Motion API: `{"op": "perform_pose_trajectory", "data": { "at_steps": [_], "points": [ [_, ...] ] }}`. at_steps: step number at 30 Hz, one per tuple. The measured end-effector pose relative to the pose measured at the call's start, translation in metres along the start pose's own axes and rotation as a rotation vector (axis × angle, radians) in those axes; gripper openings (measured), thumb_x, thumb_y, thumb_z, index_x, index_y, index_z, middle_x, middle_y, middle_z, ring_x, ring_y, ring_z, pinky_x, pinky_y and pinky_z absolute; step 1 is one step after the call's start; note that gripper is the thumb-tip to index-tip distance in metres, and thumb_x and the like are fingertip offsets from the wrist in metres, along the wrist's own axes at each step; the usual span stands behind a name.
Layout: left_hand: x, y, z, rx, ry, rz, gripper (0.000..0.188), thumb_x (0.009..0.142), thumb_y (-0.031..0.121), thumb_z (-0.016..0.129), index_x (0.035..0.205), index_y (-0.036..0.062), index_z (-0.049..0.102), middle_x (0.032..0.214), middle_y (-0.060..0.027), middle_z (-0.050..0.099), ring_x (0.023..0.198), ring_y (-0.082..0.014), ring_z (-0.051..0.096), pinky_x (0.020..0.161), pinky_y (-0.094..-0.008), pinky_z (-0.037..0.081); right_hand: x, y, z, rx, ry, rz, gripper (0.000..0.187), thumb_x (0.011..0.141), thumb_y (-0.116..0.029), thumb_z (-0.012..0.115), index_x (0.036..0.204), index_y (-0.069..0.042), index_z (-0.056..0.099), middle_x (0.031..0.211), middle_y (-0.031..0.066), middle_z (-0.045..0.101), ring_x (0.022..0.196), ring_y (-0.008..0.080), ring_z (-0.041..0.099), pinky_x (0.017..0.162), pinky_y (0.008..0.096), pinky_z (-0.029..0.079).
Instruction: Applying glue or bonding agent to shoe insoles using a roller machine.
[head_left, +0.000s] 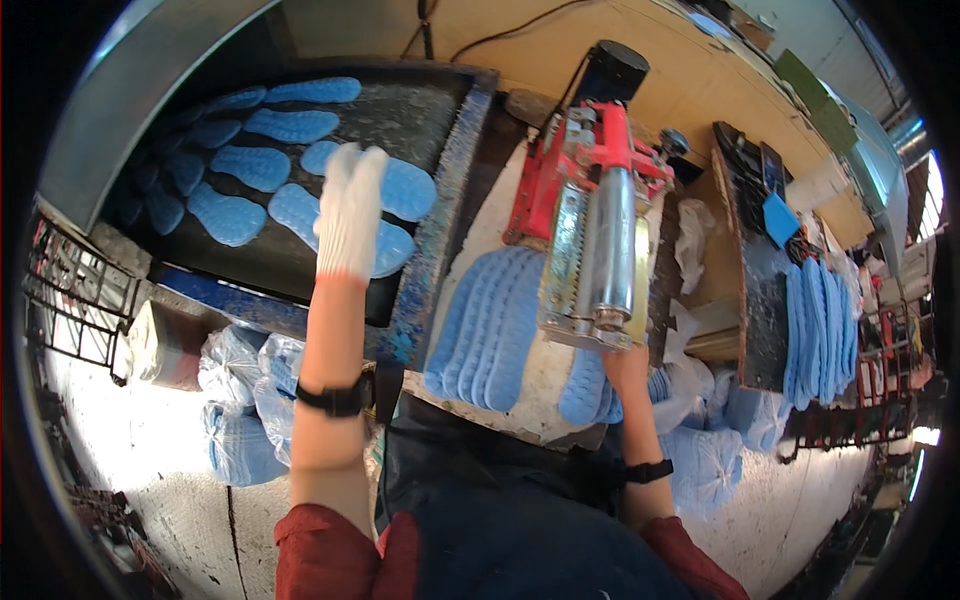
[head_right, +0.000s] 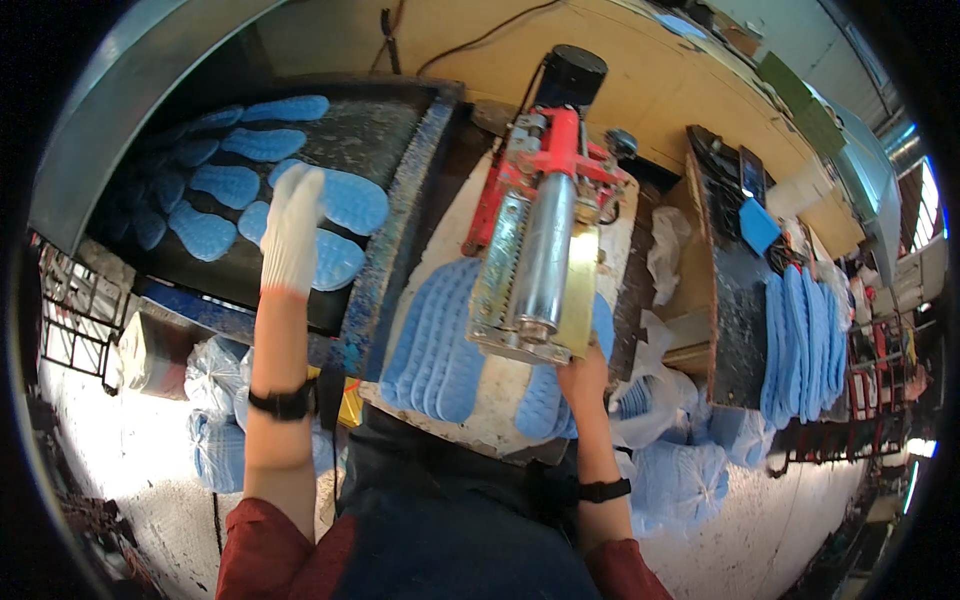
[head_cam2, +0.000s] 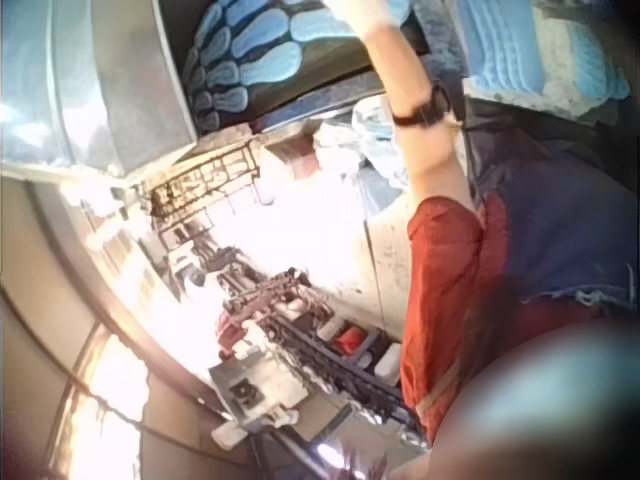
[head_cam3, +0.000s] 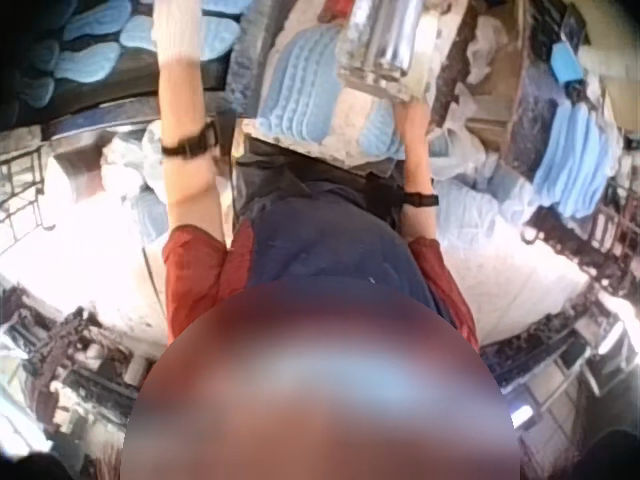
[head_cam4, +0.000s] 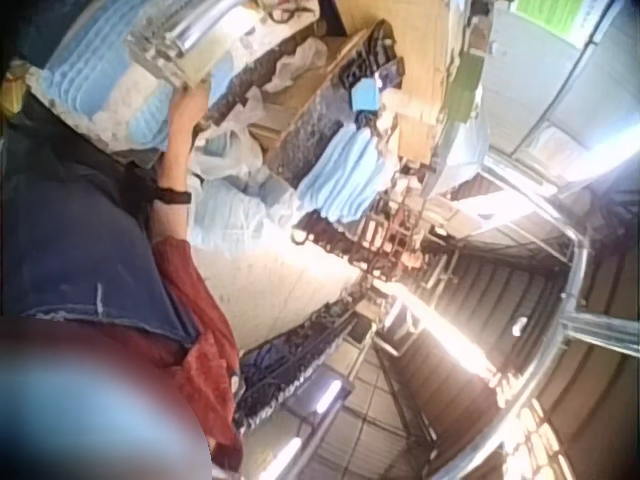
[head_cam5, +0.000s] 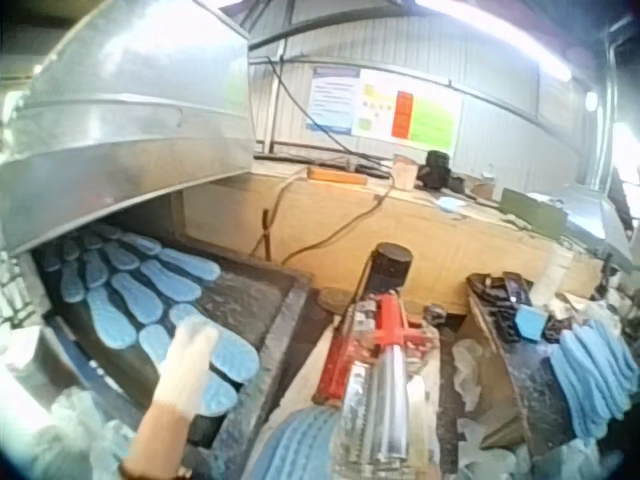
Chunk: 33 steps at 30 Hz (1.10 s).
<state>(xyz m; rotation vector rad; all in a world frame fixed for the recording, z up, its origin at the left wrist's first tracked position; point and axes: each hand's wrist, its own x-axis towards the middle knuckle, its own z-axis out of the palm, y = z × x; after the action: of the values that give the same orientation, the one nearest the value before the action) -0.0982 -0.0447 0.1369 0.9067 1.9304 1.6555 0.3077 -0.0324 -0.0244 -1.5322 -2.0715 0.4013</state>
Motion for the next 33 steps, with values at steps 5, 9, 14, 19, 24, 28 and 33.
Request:
{"op": "perform_pose_trajectory", "data": {
  "at_steps": [5,9,14,19,24,28,33],
  "points": [
    [-0.134,-0.024,0.015,0.017,-0.713,-0.127,0.051,0.094,0.018,0.062,0.136,-0.0059,0.048,0.105,-0.0096,0.067,0.082,-0.0141,0.066,0.075,-0.0263,0.053,0.001,-0.024,-0.027,0.944,-0.259,0.703,0.023,0.088,-0.005,0.06,0.11,-0.003,0.065,0.084,0.0011,0.068,0.073,0.0194,0.067,0.064,0.0312,0.051],
    [-0.162,-0.054,0.035,-0.292,-0.792,-0.72,0.058,0.092,0.017,0.065,0.14,-0.0049,0.04,0.116,-0.0145,0.065,0.091,-0.0205,0.069,0.074,-0.0314,0.059,-0.021,-0.072,-0.026,1.202,-0.394,0.775,0.021,0.094,-0.011,0.064,0.112,-0.001,0.063,0.096,0.0013,0.066,0.08,0.0099,0.062,0.064,0.0242,0.047],
    [-0.16,-0.06,0.045,-0.611,-0.793,-0.771,0.039,0.095,0.018,0.059,0.13,0.0042,0.05,0.111,-0.0102,0.065,0.085,-0.0197,0.07,0.061,-0.0318,0.06,-0.022,-0.09,-0.018,1.184,-0.456,0.574,0.019,0.095,-0.012,0.063,0.111,0.0,0.064,0.099,0.0041,0.067,0.082,0.0101,0.061,0.064,0.0252,0.047],
    [-0.136,-0.044,0.047,-0.583,-0.763,-0.5,0.036,0.096,0.02,0.054,0.128,0.003,0.051,0.107,-0.0091,0.066,0.08,-0.0181,0.069,0.058,-0.0309,0.058,-0.004,-0.051,-0.02,0.709,-0.218,0.437,0.013,0.096,-0.009,0.058,0.102,-0.001,0.065,0.085,0.0028,0.067,0.072,0.0096,0.058,0.062,0.0247,0.045],
    [-0.132,-0.032,0.043,-0.821,-0.869,-0.556,0.045,0.095,0.015,0.054,0.137,0.0004,0.044,0.115,-0.0125,0.064,0.092,-0.0203,0.068,0.068,-0.0333,0.059,-0.016,-0.023,-0.003,0.662,-0.126,0.426,0.012,0.095,-0.01,0.058,0.095,-0.001,0.066,0.077,0.0026,0.066,0.068,0.0091,0.057,0.061,0.0257,0.045],
    [-0.141,-0.038,0.033,-1.031,-1.042,-0.496,0.077,0.084,0.001,0.066,0.15,-0.0002,0.025,0.133,-0.0154,0.055,0.111,-0.0253,0.061,0.089,-0.0368,0.054,-0.019,-0.014,0.004,0.572,-0.148,0.384,0.013,0.094,-0.011,0.059,0.093,-0.001,0.066,0.077,0.0031,0.066,0.066,0.0093,0.057,0.06,0.0268,0.046],
    [-0.146,-0.045,0.047,-0.778,-0.883,-0.342,0.085,0.078,0.005,0.076,0.148,-0.0018,0.027,0.128,-0.0151,0.056,0.107,-0.0205,0.061,0.085,-0.035,0.054,-0.016,-0.016,0.003,0.609,-0.139,0.372,0.014,0.093,-0.012,0.06,0.092,0.0,0.067,0.075,0.0032,0.066,0.066,0.0093,0.058,0.059,0.0268,0.046]
  ]
}}
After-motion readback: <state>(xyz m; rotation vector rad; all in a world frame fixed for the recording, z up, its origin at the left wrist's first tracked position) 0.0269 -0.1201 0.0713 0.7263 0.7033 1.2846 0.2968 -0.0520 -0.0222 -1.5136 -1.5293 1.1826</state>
